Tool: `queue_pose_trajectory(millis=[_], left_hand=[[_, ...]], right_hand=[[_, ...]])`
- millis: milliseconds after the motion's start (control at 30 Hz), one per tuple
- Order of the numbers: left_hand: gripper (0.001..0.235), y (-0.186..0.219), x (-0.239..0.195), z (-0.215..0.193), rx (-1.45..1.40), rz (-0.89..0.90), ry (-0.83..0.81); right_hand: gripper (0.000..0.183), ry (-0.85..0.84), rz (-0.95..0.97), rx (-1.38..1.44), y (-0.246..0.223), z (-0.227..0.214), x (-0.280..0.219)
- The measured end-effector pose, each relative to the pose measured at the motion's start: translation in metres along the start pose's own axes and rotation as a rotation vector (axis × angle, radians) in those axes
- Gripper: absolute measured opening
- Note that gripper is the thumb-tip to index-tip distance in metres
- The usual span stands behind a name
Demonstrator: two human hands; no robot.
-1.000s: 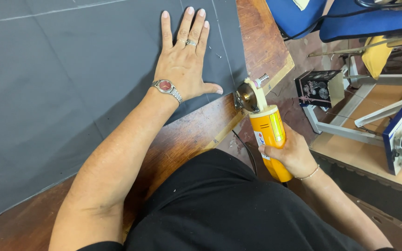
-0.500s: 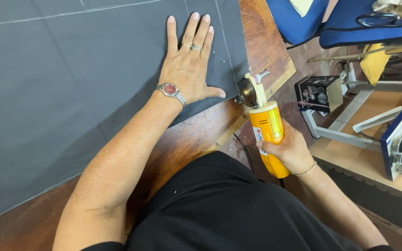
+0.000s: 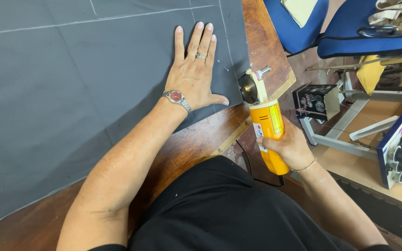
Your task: Cutting fabric pieces along marked lines using an electric rotary cutter.
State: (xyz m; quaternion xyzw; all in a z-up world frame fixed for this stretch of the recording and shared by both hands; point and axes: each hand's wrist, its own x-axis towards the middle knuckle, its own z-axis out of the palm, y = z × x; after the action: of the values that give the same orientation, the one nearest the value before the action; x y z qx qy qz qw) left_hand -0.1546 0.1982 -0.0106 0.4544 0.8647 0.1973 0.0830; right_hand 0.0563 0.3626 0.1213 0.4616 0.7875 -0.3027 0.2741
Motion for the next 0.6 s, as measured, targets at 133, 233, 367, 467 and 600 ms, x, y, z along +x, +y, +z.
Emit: queue_pose_trajectory(millis=[133, 233, 367, 467, 600], left_hand=[[0.151, -0.001, 0.0, 0.0, -0.023, 0.004, 0.004], [0.15, -0.001, -0.001, 0.0, -0.057, 0.009, 0.02], [0.15, 0.0, -0.002, 0.0, -0.007, 0.004, 0.036], [0.151, 0.0, -0.001, 0.0, 0.031, 0.002, 0.036], [0.151, 0.0, -0.001, 0.002, 0.043, 0.001, 0.028]], right_hand=[[0.063, 0.001, -0.021, 0.005, -0.007, -0.003, 0.005], [0.062, -0.003, -0.014, 0.014, -0.011, -0.004, 0.008], [0.06, 0.022, -0.012, -0.026, -0.023, -0.005, 0.009], [0.06, 0.027, -0.011, -0.03, -0.028, -0.006, 0.014], [0.061, 0.009, -0.014, -0.052, -0.036, -0.009, 0.018]])
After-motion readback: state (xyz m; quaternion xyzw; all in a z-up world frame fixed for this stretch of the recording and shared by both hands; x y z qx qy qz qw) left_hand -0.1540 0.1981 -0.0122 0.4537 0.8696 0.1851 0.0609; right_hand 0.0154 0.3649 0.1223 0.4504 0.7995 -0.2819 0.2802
